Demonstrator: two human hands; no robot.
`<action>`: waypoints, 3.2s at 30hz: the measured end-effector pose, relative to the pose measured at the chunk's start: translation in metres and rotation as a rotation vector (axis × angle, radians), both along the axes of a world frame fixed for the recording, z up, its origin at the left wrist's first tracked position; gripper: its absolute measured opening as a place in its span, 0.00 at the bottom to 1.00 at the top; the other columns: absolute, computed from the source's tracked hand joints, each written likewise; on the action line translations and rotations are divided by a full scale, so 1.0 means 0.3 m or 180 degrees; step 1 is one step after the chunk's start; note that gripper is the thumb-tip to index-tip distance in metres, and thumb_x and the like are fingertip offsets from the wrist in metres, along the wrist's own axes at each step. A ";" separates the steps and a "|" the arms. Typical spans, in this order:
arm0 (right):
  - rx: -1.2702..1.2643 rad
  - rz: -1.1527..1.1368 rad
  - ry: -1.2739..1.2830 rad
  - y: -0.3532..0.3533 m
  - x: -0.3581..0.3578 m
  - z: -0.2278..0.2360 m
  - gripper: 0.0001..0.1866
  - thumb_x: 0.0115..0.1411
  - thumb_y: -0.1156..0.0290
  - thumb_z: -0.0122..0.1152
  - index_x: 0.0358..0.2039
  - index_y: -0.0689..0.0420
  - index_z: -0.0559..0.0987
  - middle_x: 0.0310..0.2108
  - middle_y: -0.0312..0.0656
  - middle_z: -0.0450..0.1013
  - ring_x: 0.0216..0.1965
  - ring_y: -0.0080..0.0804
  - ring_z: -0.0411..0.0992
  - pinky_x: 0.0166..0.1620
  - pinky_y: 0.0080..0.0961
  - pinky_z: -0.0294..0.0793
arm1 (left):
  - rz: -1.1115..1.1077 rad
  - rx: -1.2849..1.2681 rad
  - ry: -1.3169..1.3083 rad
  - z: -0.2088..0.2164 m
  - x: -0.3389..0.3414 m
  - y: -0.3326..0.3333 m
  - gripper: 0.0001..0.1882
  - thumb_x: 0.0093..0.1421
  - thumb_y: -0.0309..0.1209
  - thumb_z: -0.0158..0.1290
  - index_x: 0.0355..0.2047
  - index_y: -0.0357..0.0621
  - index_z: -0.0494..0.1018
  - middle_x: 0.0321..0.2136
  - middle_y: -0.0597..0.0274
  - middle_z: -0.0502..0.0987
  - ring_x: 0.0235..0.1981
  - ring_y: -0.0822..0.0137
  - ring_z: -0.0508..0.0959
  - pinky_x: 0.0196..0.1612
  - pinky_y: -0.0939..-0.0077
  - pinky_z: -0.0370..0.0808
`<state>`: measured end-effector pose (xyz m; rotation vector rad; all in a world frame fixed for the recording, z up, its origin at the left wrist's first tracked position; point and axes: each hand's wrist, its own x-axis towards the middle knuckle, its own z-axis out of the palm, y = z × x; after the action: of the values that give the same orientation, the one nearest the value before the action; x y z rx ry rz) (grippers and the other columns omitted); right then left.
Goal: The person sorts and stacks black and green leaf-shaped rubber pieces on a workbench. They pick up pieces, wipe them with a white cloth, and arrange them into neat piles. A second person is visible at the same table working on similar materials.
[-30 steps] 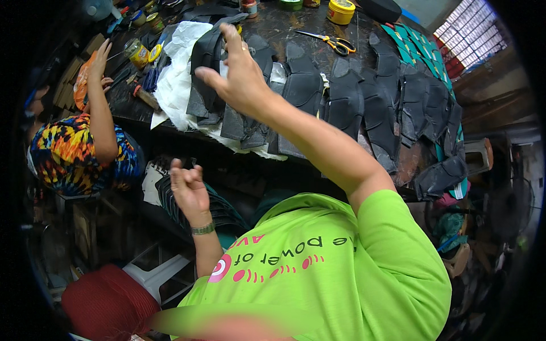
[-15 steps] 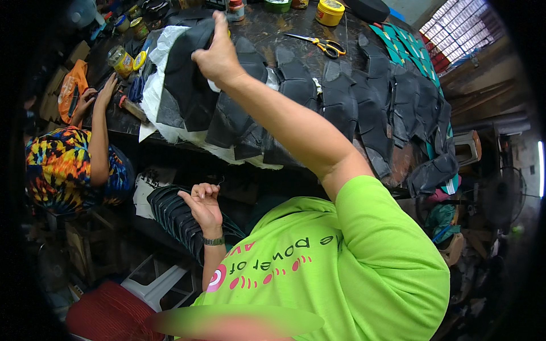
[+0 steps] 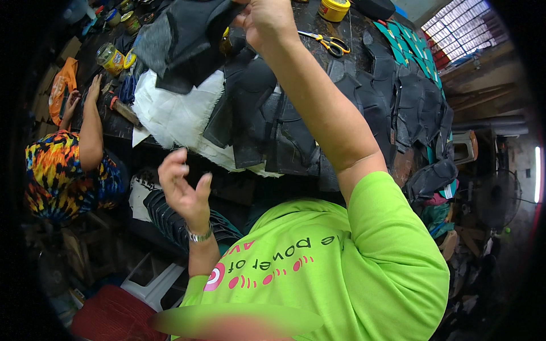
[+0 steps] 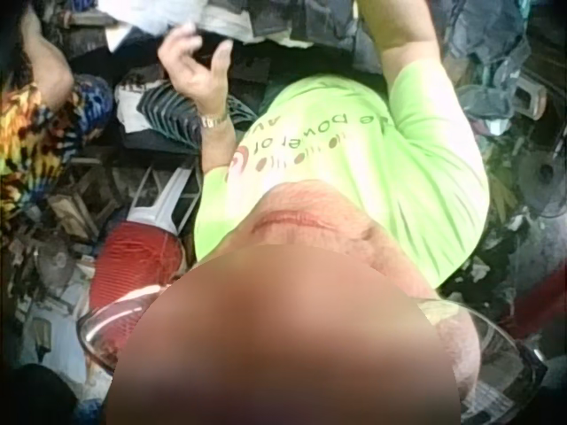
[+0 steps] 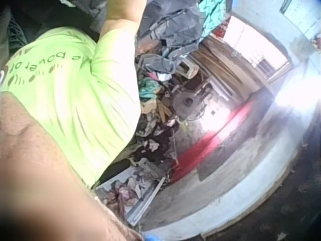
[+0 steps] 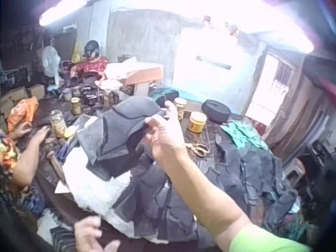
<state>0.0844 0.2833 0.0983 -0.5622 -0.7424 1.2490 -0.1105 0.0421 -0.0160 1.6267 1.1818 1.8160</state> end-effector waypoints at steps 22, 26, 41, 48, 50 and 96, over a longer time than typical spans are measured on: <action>-0.2327 -0.1637 -0.0883 0.551 0.313 -0.464 0.53 0.59 0.82 0.54 0.72 0.35 0.31 0.65 0.52 0.56 0.56 0.49 0.68 0.55 0.63 0.69 | -0.0508 -0.0934 -0.0406 -0.097 0.059 -0.015 0.19 0.57 0.17 0.59 0.48 0.37 0.68 0.48 0.54 0.73 0.51 0.63 0.74 0.58 0.69 0.70; -0.2486 -0.1681 -0.2706 0.448 0.312 -0.363 0.55 0.53 0.73 0.66 0.71 0.40 0.39 0.37 0.58 0.75 0.21 0.41 0.75 0.23 0.38 0.77 | -0.0469 -0.0987 -0.0467 -0.106 0.063 -0.021 0.17 0.57 0.19 0.59 0.47 0.37 0.69 0.47 0.55 0.73 0.49 0.65 0.74 0.55 0.72 0.70; -0.0255 0.0115 -0.6367 -0.259 0.104 -0.161 0.44 0.65 0.43 0.51 0.72 0.52 0.47 0.44 0.67 0.75 0.49 0.63 0.74 0.52 0.47 0.73 | -0.0247 -0.1121 0.0837 -0.005 0.092 0.198 0.25 0.59 0.27 0.60 0.56 0.40 0.68 0.52 0.54 0.75 0.49 0.56 0.77 0.48 0.69 0.71; -0.0214 -0.0232 -0.5742 -0.272 0.047 -0.214 0.52 0.59 0.47 0.60 0.72 0.57 0.44 0.43 0.63 0.76 0.47 0.59 0.76 0.54 0.48 0.70 | -0.0556 -0.1207 0.0282 -0.059 0.098 0.225 0.28 0.59 0.24 0.61 0.60 0.42 0.66 0.53 0.53 0.76 0.53 0.69 0.75 0.47 0.80 0.69; -0.0118 -0.0390 -0.5103 -0.267 0.048 -0.232 0.54 0.56 0.55 0.66 0.72 0.60 0.44 0.50 0.66 0.72 0.52 0.61 0.73 0.58 0.44 0.68 | -0.0638 -0.1109 0.0231 -0.071 0.100 0.228 0.26 0.62 0.25 0.59 0.60 0.41 0.65 0.53 0.52 0.75 0.54 0.68 0.74 0.51 0.79 0.69; -0.0037 -0.1373 -0.2645 0.570 0.569 -0.347 0.42 0.49 0.70 0.69 0.64 0.57 0.62 0.52 0.46 0.72 0.52 0.33 0.69 0.56 0.28 0.68 | -0.0365 -0.0800 0.0012 -0.049 0.043 0.159 0.14 0.61 0.17 0.54 0.48 0.37 0.75 0.47 0.58 0.75 0.43 0.72 0.77 0.42 0.78 0.77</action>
<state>0.2552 0.4542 -0.0058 -1.2095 -1.2155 0.5871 -0.0976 0.0897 -0.0308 1.5216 1.2361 1.5270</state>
